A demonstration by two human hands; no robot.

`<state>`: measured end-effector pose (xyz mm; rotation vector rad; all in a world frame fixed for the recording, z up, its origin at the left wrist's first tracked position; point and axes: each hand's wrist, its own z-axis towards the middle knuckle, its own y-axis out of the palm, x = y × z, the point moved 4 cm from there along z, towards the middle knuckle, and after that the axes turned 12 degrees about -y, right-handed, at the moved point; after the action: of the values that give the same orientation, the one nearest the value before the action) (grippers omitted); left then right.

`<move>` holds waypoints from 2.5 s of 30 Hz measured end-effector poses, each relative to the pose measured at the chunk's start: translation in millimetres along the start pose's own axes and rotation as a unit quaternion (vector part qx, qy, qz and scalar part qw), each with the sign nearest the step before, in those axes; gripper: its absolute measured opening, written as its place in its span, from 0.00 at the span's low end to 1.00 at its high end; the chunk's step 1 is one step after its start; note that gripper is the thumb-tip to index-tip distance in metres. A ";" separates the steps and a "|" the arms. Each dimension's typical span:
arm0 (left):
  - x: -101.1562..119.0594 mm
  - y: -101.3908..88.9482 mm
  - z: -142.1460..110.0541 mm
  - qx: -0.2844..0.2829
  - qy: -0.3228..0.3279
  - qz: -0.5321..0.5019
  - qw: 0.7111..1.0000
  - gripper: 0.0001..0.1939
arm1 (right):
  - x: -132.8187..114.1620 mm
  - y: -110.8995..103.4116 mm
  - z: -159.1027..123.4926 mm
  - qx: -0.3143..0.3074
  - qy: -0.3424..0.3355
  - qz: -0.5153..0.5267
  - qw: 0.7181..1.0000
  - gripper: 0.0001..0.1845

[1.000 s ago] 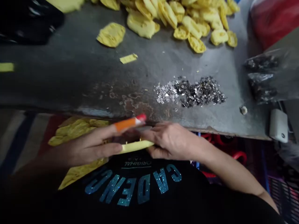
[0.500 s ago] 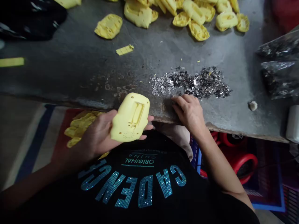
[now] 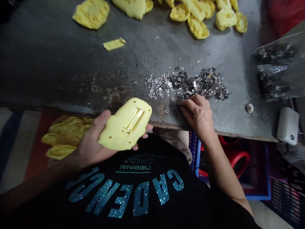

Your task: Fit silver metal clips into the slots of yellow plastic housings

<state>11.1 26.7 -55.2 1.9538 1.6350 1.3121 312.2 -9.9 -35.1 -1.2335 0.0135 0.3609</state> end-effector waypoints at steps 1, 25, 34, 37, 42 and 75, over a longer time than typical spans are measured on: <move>-1.1 0.0 1.0 -0.007 -0.001 0.000 1.000 0.38 | -2.7 -1.8 -4.5 0.006 -0.015 -0.009 1.000 0.08; -12.4 17.3 15.4 -0.002 -0.024 0.058 0.998 0.41 | 5.3 -22.6 -42.9 0.059 0.074 0.126 0.987 0.07; -18.6 12.0 16.5 -0.014 -0.015 0.053 0.998 0.44 | 10.8 -32.4 -47.0 0.058 0.092 0.133 0.985 0.07; -17.9 13.3 17.0 -0.011 -0.017 0.056 0.998 0.43 | 12.2 -32.9 -46.0 0.040 0.077 0.142 0.986 0.06; -17.0 18.4 16.9 0.006 -0.019 0.061 0.998 0.42 | 23.2 -32.1 -47.1 0.043 0.083 0.115 0.989 0.06; 91.9 -9.2 5.9 0.404 0.315 0.676 0.530 0.51 | 26.4 -31.2 -68.0 0.165 0.193 0.424 0.869 0.14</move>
<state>5.2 113.1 -22.9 4.1614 0.4443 2.0272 358.3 -74.5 -34.9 -0.8789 0.9552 0.8258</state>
